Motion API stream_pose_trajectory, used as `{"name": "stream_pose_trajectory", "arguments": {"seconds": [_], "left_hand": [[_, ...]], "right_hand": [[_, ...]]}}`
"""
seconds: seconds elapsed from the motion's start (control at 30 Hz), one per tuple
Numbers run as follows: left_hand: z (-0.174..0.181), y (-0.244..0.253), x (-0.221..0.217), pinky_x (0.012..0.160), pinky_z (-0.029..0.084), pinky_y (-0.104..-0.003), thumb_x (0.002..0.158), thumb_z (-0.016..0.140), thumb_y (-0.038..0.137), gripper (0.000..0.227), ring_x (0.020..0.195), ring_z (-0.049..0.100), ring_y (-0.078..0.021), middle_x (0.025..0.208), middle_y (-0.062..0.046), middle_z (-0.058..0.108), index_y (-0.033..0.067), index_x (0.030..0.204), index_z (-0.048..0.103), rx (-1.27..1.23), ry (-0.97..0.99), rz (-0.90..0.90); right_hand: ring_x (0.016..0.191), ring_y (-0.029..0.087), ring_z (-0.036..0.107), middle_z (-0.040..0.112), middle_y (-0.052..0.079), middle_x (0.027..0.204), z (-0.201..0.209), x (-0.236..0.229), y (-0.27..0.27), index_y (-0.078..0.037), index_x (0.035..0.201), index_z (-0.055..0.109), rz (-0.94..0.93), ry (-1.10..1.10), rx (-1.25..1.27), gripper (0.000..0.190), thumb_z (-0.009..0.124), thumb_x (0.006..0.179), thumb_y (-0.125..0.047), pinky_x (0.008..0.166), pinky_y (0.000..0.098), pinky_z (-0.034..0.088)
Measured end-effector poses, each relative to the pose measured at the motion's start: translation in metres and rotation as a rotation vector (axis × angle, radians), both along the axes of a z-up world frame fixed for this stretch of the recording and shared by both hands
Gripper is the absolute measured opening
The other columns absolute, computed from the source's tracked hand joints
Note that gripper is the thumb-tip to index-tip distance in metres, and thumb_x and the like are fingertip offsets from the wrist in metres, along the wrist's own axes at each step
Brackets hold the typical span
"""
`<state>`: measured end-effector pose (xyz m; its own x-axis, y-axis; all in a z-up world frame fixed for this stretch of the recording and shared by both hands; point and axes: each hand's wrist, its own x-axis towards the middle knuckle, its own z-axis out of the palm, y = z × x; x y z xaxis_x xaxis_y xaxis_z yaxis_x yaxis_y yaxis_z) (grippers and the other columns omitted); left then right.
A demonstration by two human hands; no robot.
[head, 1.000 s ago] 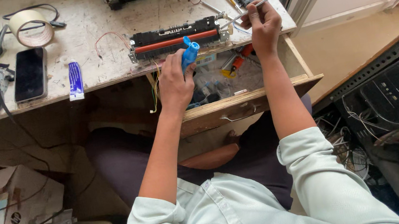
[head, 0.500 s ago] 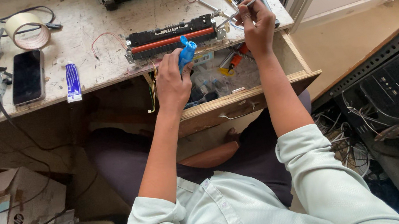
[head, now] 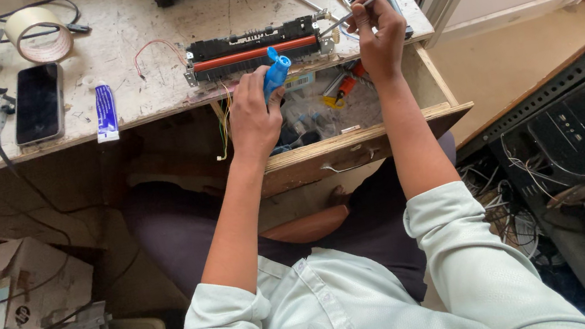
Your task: The person sits cross-legged on the floor and works on a disassembled printer component. They handle a cylindrical drum, wipe it with a cloth, apply lubricant from a blue tube, and use a screwdriver to adjust parts. The person also handles a red drum and a black drum, placing them into the printer frame.
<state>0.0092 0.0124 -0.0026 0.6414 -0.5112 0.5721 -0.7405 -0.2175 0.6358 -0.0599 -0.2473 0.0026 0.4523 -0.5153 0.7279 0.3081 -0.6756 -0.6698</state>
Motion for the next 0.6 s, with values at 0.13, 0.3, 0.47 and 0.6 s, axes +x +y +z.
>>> {"name": "stream_pose_trajectory", "arguments": {"seconds": [0.13,0.3,0.47,0.6], "left_hand": [[-0.002,0.000,0.000,0.089,0.049,-0.050,0.100,0.067,0.025,0.034,0.107,0.060,-0.0386,0.112,-0.012,0.063,0.0121,0.130,0.058,0.004,0.004,-0.001],[-0.004,0.000,0.001,0.087,0.048,-0.050,0.100,0.067,0.025,0.035,0.108,0.060,-0.0387,0.113,-0.012,0.063,0.0114,0.130,0.057,0.002,-0.004,0.006],[-0.005,0.000,0.002,0.088,0.048,-0.050,0.100,0.067,0.025,0.035,0.107,0.060,-0.0382,0.113,-0.011,0.063,0.0117,0.130,0.057,-0.006,0.003,0.016],[-0.006,-0.001,0.002,0.089,0.048,-0.050,0.100,0.067,0.024,0.035,0.106,0.060,-0.0376,0.112,-0.012,0.062,0.0114,0.131,0.057,-0.007,0.009,0.019]], "right_hand": [[0.072,0.011,0.070,0.071,0.005,0.079,-0.002,0.001,-0.003,0.001,0.101,0.068,-0.005,-0.006,0.048,0.017,0.064,0.110,-0.013,0.064,0.0247,0.057],[0.072,0.011,0.071,0.073,0.006,0.081,-0.004,0.002,-0.007,0.000,0.103,0.069,0.000,-0.018,0.098,0.018,0.062,0.110,-0.014,0.064,0.0244,0.059],[0.073,0.011,0.071,0.073,0.006,0.082,-0.006,0.002,-0.010,0.001,0.104,0.069,0.005,-0.022,0.108,0.017,0.062,0.110,-0.013,0.064,0.0245,0.059],[0.071,0.011,0.071,0.073,0.005,0.081,-0.007,0.001,-0.012,0.000,0.103,0.068,0.007,-0.015,0.149,0.016,0.062,0.110,-0.013,0.062,0.0240,0.057]]}}
